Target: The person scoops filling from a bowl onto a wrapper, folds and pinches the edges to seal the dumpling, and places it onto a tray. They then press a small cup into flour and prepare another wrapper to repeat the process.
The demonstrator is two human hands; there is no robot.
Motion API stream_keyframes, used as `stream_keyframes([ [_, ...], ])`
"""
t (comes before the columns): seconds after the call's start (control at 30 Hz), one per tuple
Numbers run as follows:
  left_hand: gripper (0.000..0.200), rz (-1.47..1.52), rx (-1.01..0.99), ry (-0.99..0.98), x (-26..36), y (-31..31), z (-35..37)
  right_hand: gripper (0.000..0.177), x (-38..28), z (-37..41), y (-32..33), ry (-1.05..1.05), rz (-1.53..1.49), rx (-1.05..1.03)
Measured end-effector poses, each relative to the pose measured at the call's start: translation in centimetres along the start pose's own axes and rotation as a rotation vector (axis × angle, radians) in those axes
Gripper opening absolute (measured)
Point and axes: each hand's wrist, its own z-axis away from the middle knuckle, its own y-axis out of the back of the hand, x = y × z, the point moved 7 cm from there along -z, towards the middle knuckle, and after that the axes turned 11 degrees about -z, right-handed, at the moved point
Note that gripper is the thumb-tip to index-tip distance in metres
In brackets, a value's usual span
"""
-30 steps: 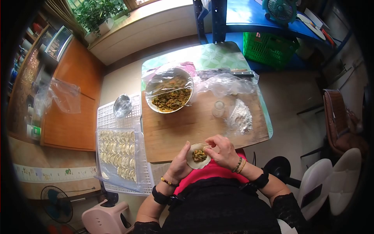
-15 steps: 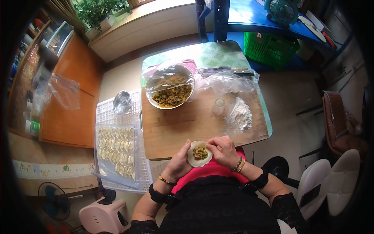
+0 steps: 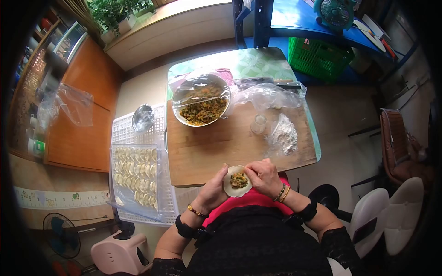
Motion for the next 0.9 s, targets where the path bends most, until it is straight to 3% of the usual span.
stream_keyframes([
  [0.2,0.056,-0.031,0.041,0.014,0.0,0.0,-0.1,0.015,0.1,0.0,0.0,0.07,0.066,-0.001],
  [0.27,0.056,-0.022,0.027,0.016,-0.1,0.1,-0.2,0.015,-0.1,-0.4,0.3,-0.064,-0.046,0.006],
  [0.6,0.059,-0.121,0.098,0.024,-0.7,1.0,-0.2,0.012,0.8,0.1,-0.7,-0.094,-0.111,-0.07],
  [0.9,0.063,-0.309,0.082,0.144,-1.1,0.3,-0.3,0.011,0.8,0.5,-1.4,0.02,-0.094,-0.118],
])
